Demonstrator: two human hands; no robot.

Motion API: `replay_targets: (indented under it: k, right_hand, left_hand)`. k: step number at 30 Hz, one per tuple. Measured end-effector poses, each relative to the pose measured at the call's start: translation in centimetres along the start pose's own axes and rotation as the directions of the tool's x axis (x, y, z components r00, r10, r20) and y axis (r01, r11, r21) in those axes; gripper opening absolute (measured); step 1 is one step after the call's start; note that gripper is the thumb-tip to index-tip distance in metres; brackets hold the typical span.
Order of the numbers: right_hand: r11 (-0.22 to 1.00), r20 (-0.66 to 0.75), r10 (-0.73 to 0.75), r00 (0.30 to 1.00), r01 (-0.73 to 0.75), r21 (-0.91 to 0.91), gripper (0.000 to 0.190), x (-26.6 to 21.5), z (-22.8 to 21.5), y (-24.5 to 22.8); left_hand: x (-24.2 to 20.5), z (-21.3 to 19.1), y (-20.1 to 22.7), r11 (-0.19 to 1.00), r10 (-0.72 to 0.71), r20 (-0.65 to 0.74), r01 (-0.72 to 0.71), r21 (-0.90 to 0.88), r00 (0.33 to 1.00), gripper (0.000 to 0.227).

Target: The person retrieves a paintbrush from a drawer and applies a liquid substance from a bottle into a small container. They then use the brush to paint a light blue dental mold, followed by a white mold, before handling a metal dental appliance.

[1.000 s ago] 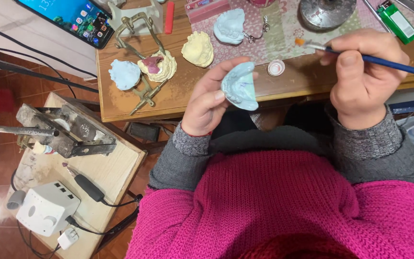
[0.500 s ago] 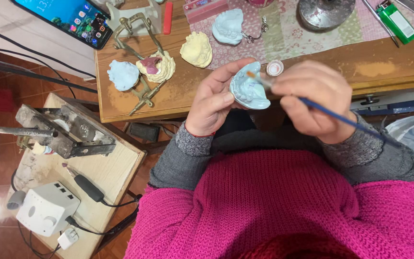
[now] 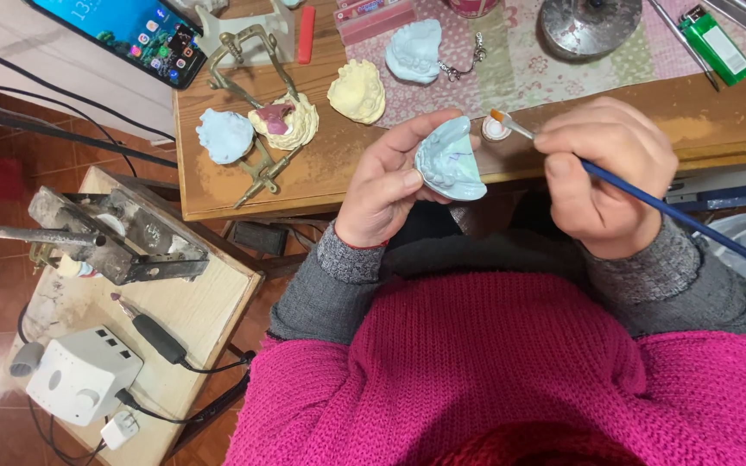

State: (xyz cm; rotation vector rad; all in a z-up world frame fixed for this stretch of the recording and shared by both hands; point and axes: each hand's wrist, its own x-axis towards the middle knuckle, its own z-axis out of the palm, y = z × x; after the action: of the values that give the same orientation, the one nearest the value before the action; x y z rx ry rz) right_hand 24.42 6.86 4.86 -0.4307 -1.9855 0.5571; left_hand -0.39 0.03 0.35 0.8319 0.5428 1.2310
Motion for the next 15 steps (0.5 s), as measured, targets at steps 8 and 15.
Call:
replay_targets:
  k: [8,15]
  right_hand:
    - [0.999,0.055,-0.045,0.997,0.044,0.013,0.011,-0.4,-0.2,0.7]
    - [0.993,-0.067,0.048,0.997,-0.040,0.114,0.017,-1.1,-0.6,-0.4]
  left_hand:
    - [-0.1,-0.4,-0.4,0.999,0.032,0.039,-0.031,-0.026,0.999,0.076]
    - [0.1,-0.8,-1.2,0.986,0.164,0.076,-0.166,0.025,0.984,0.071]
